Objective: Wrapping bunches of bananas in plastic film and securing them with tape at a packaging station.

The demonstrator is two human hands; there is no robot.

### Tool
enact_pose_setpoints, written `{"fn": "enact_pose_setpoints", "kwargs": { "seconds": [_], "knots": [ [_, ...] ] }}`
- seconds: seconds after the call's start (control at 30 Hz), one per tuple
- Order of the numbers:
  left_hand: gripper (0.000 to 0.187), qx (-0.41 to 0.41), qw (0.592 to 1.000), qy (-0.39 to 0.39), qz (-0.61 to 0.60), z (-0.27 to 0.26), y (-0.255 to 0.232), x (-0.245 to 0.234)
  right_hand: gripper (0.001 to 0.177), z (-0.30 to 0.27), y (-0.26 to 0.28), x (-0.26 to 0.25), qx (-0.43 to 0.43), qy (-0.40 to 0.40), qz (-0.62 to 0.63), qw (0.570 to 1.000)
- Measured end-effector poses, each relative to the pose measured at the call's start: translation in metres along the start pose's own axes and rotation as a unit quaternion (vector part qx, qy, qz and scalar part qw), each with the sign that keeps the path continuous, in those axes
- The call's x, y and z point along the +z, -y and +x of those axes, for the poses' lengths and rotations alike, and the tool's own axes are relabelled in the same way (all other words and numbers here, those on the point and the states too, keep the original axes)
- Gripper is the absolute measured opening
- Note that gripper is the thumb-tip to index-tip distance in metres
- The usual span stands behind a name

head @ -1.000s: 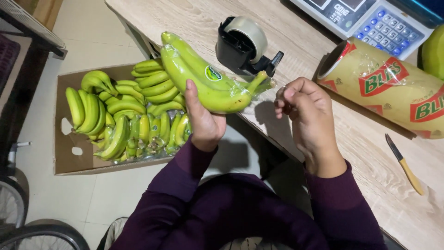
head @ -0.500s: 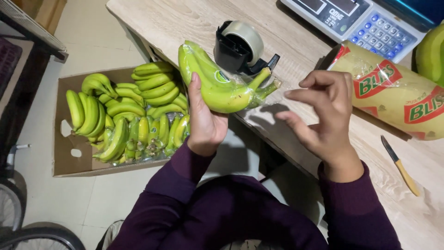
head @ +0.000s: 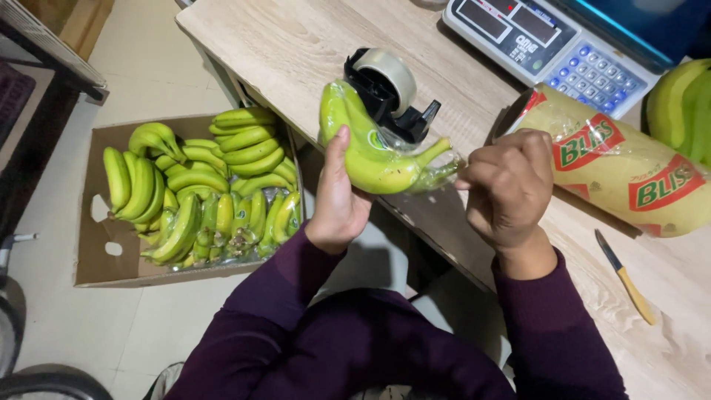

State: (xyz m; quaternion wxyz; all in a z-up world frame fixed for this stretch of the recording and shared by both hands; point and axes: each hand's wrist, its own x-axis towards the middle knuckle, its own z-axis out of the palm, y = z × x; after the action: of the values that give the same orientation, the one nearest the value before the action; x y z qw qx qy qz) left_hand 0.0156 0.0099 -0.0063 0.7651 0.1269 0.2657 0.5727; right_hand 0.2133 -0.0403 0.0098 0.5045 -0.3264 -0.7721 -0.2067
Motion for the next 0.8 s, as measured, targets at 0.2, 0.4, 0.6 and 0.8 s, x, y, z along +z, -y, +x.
{"fn": "enact_pose_setpoints", "kwargs": {
  "seconds": [0.2, 0.4, 0.6, 0.8],
  "knots": [
    [0.071, -0.006, 0.999, 0.017, 0.038, 0.018, 0.019, -0.029, 0.028, -0.003, -0.017, -0.003, 0.021, 0.010, 0.005, 1.000],
    [0.067, 0.030, 0.992, 0.071, 0.100, 0.007, 0.009, -0.021, 0.031, 0.013, -0.010, -0.010, 0.180, 0.104, 0.097, 0.973],
    [0.065, 0.063, 0.985, 0.113, 0.118, 0.022, 0.013, -0.048, 0.012, 0.021, 0.001, -0.015, 0.445, 0.168, 0.355, 0.805],
    [0.069, 0.006, 0.997, 0.060, 0.043, 0.004, 0.007, -0.008, 0.025, -0.009, -0.002, 0.016, 0.461, 0.079, 0.482, 0.741]
  ]
}}
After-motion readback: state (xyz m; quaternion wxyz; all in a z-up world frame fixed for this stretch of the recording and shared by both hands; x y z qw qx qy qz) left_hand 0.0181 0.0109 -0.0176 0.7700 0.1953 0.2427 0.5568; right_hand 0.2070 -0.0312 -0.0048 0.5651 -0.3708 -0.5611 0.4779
